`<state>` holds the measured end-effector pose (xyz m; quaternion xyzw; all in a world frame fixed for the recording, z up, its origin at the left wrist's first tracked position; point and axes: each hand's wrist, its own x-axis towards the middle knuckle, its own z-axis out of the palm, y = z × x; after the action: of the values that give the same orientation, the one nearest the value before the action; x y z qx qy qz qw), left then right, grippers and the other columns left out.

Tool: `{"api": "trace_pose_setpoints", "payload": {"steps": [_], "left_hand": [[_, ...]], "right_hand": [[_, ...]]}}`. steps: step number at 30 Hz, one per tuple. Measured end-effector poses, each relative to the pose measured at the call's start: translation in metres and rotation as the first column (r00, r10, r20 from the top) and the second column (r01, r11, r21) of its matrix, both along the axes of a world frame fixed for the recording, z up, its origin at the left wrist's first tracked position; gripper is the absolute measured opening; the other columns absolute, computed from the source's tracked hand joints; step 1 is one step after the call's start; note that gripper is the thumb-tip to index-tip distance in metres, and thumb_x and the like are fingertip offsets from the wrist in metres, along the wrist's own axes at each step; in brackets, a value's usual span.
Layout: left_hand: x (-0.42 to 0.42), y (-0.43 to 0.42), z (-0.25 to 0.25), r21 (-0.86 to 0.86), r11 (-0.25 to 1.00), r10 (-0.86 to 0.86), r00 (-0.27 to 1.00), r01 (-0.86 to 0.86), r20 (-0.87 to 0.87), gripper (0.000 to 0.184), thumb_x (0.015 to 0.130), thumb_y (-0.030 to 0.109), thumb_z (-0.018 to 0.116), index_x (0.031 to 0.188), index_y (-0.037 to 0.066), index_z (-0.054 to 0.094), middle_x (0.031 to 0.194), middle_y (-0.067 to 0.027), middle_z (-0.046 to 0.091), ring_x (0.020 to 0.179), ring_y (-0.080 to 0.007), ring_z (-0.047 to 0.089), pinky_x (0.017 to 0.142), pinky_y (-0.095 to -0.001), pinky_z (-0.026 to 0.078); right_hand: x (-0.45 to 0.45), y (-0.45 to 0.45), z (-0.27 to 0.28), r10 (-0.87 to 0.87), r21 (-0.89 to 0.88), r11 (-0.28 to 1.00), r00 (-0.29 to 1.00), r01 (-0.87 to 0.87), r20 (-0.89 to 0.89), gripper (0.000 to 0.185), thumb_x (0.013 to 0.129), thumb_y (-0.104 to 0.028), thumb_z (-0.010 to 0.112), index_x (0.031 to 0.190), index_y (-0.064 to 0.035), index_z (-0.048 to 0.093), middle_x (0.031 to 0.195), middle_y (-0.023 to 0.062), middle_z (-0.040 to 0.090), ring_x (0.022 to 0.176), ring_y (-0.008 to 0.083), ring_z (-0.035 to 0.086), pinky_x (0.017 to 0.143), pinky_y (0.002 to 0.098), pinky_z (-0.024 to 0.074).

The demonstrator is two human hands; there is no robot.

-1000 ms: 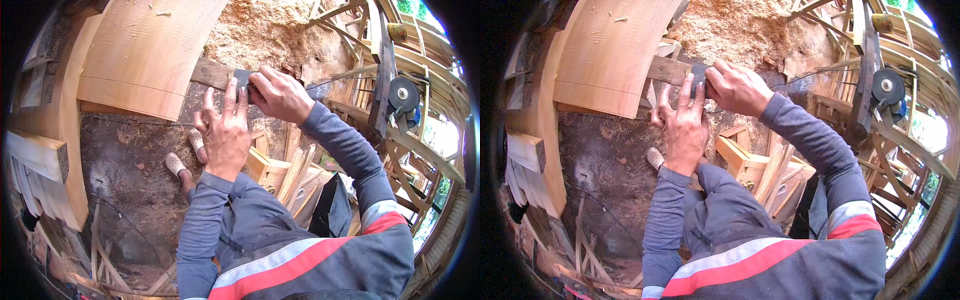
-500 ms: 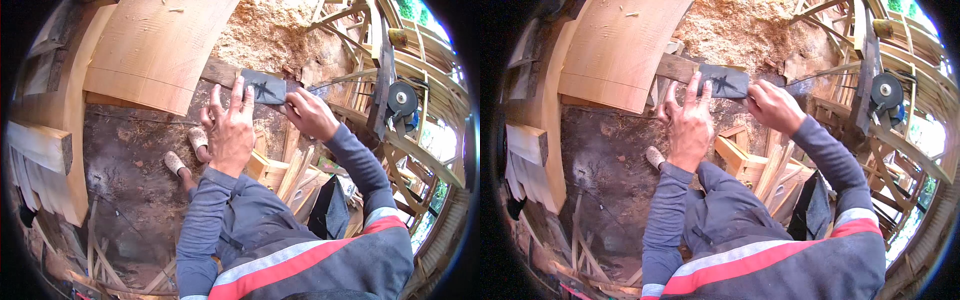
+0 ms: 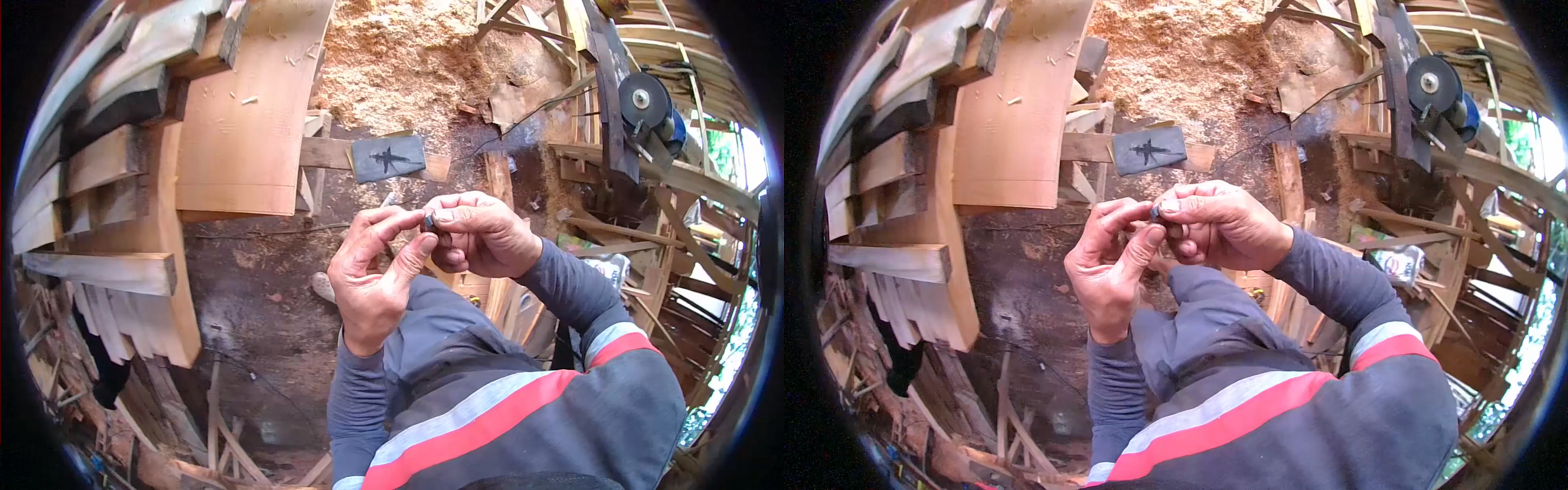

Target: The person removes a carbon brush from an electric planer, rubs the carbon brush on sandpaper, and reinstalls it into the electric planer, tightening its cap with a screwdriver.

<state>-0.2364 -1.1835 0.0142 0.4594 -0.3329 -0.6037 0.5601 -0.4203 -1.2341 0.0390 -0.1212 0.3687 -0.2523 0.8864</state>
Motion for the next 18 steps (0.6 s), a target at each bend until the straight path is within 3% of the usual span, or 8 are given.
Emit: {"api": "trace_pose_setpoints", "payload": {"steps": [2,5,9,11,13,15,16,18], "left_hand": [[0.001,0.004,0.016,-0.034,0.999,0.001,1.0,0.0,0.019,0.025,0.085,0.0,0.079,0.11,-0.002,0.074,0.107,-0.0085,0.064,0.098,-0.0148,0.061,0.085,-0.0264,0.049],[0.0,0.012,0.041,-0.088,0.996,0.027,0.997,-0.02,0.078,0.026,0.083,-0.001,0.08,0.109,-0.001,0.074,0.106,-0.0069,0.06,0.096,-0.0135,0.059,0.085,-0.0259,0.048],[-0.003,0.022,0.065,-0.147,0.987,0.103,0.972,-0.073,0.212,0.021,0.084,-0.002,0.077,0.105,-0.001,0.074,0.106,-0.0078,0.06,0.097,-0.0135,0.059,0.085,-0.0253,0.048],[-0.003,0.028,0.069,-0.086,0.99,0.124,0.982,-0.112,0.141,0.02,0.086,-0.002,0.075,0.106,-0.004,0.073,0.107,-0.0071,0.06,0.097,-0.0127,0.059,0.084,-0.0252,0.049],[-0.004,0.032,0.079,-0.026,0.991,0.127,0.98,-0.132,-0.153,0.019,0.09,-0.004,0.07,0.11,-0.006,0.07,0.11,-0.0061,0.06,0.096,-0.012,0.06,0.088,-0.0257,0.051],[-0.002,0.038,0.069,0.017,0.99,0.132,0.907,-0.137,-0.4,0.021,0.092,-0.004,0.068,0.113,-0.006,0.069,0.113,-0.0075,0.06,0.094,-0.0132,0.062,0.083,-0.0262,0.054],[0.0,0.043,0.067,0.004,0.99,0.133,0.915,-0.143,-0.382,0.021,0.092,-0.004,0.068,0.113,-0.006,0.069,0.113,-0.0075,0.06,0.094,-0.0132,0.062,0.083,-0.0262,0.054],[0.003,0.048,0.07,-0.058,0.993,0.061,0.859,-0.104,-0.508,0.022,0.093,-0.003,0.066,0.115,-0.006,0.068,0.116,-0.0085,0.061,0.095,-0.0148,0.064,0.079,-0.026,0.056]], "right_hand": [[0.001,0.006,0.011,-0.006,0.14,0.99,0.987,-0.017,0.16,0.022,0.101,-0.019,0.063,0.113,-0.0014,0.062,0.085,0.0021,0.059,0.07,0.013,0.056,0.059,0.0263,0.0434],[0.007,0.016,0.024,-0.021,0.149,0.988,0.942,-0.031,0.336,0.023,0.102,-0.022,0.06,0.113,-0.002,0.061,0.084,0.0023,0.058,0.069,0.0135,0.055,0.059,0.0258,0.0426],[0.013,0.033,0.05,-0.062,0.148,0.989,0.972,0.029,0.226,0.021,0.103,-0.024,0.058,0.11,-0.0041,0.062,0.082,0.0018,0.057,0.067,0.0128,0.053,0.059,0.0254,0.0416],[0.017,0.042,0.055,-0.076,0.126,0.991,0.96,0.043,0.268,0.021,0.103,-0.023,0.06,0.11,-0.0038,0.063,0.083,0.0017,0.06,0.068,0.0122,0.056,0.058,0.0255,0.0442],[0.021,0.05,0.066,-0.106,-0.072,0.991,0.993,0.109,0.047,0.021,0.102,-0.022,0.063,0.111,-0.003,0.065,0.084,0.0014,0.064,0.069,0.0109,0.06,0.056,0.0255,0.0473],[0.021,0.058,0.068,-0.096,-0.157,0.982,0.993,0.106,0.068,0.023,0.1,-0.021,0.067,0.113,-0.0016,0.067,0.086,0.0012,0.067,0.072,0.0088,0.063,0.056,0.0256,0.0494],[0.023,0.062,0.071,-0.079,-0.273,0.959,0.997,0.079,0.009,0.023,0.1,-0.021,0.067,0.114,-0.0013,0.068,0.088,0.0014,0.068,0.073,0.0081,0.063,0.058,0.0254,0.0499],[0.029,0.067,0.084,-0.085,-0.425,0.903,0.996,0.064,-0.03,0.023,0.099,-0.018,0.069,0.114,-0.0003,0.069,0.094,0.0025,0.07,0.076,0.0068,0.062,0.064,0.0239,0.0507]]}}
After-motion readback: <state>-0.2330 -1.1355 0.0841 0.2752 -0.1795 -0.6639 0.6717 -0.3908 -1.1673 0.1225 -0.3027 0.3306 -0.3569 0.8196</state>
